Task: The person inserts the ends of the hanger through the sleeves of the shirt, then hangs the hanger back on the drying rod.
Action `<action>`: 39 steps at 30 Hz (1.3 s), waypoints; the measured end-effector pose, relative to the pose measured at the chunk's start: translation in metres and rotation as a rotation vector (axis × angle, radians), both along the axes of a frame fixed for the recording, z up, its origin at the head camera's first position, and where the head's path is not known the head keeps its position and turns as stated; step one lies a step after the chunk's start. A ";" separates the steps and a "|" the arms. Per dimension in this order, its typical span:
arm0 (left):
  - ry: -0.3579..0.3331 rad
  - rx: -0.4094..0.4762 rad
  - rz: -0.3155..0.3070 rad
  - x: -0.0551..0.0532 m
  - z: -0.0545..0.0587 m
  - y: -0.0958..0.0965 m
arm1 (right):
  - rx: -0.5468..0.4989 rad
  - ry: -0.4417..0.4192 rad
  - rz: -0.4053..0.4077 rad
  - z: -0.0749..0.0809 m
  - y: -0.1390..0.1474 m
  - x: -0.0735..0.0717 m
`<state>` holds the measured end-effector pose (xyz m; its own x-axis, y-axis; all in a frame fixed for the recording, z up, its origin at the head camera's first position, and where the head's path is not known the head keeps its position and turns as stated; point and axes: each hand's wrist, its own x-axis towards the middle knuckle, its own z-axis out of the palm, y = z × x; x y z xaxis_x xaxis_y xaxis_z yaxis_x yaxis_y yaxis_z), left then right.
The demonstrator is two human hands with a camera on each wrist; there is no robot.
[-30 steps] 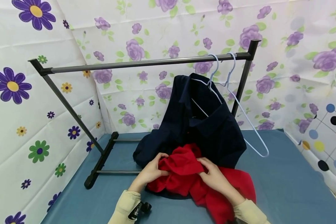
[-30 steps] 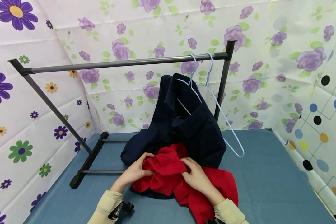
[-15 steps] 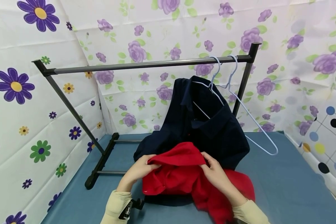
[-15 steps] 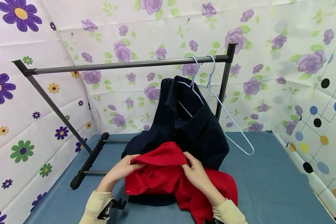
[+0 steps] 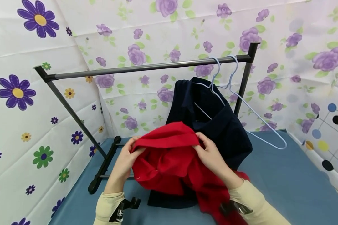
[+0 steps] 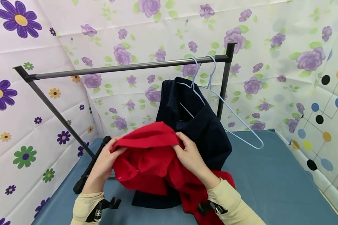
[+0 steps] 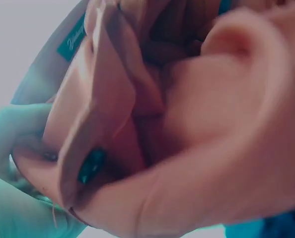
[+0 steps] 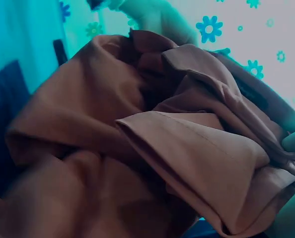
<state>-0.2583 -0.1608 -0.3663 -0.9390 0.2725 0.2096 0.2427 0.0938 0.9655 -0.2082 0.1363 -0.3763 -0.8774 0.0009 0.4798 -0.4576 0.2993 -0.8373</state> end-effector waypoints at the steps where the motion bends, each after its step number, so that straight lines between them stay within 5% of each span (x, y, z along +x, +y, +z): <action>1: 0.017 0.030 0.006 0.001 0.006 -0.001 | 0.010 0.023 -0.019 0.006 0.000 -0.001; 6: 0.138 0.157 0.010 0.000 0.037 0.001 | 0.034 0.141 -0.106 0.041 0.003 -0.002; 12: 0.341 0.351 -0.014 0.003 0.075 0.005 | 0.032 0.313 -0.111 0.082 0.001 -0.005; 17: 0.522 0.395 -0.007 0.010 0.105 0.013 | 0.046 0.466 -0.145 0.106 0.004 -0.003; 21: 0.561 0.390 -0.032 0.015 0.119 0.019 | 0.039 0.488 -0.163 0.116 0.012 0.003; 24: 0.550 0.340 -0.046 0.020 0.117 0.019 | 0.065 0.459 -0.183 0.117 0.018 0.009; 29: 0.496 0.082 0.002 0.027 0.099 0.016 | 0.257 0.382 -0.251 0.100 0.029 0.018; 34: 0.410 -0.186 0.011 0.025 0.070 0.014 | 0.419 0.322 -0.306 0.073 0.034 0.024; 39: 0.291 -0.313 -0.030 0.019 0.033 0.018 | 0.443 0.169 -0.304 0.039 0.038 0.026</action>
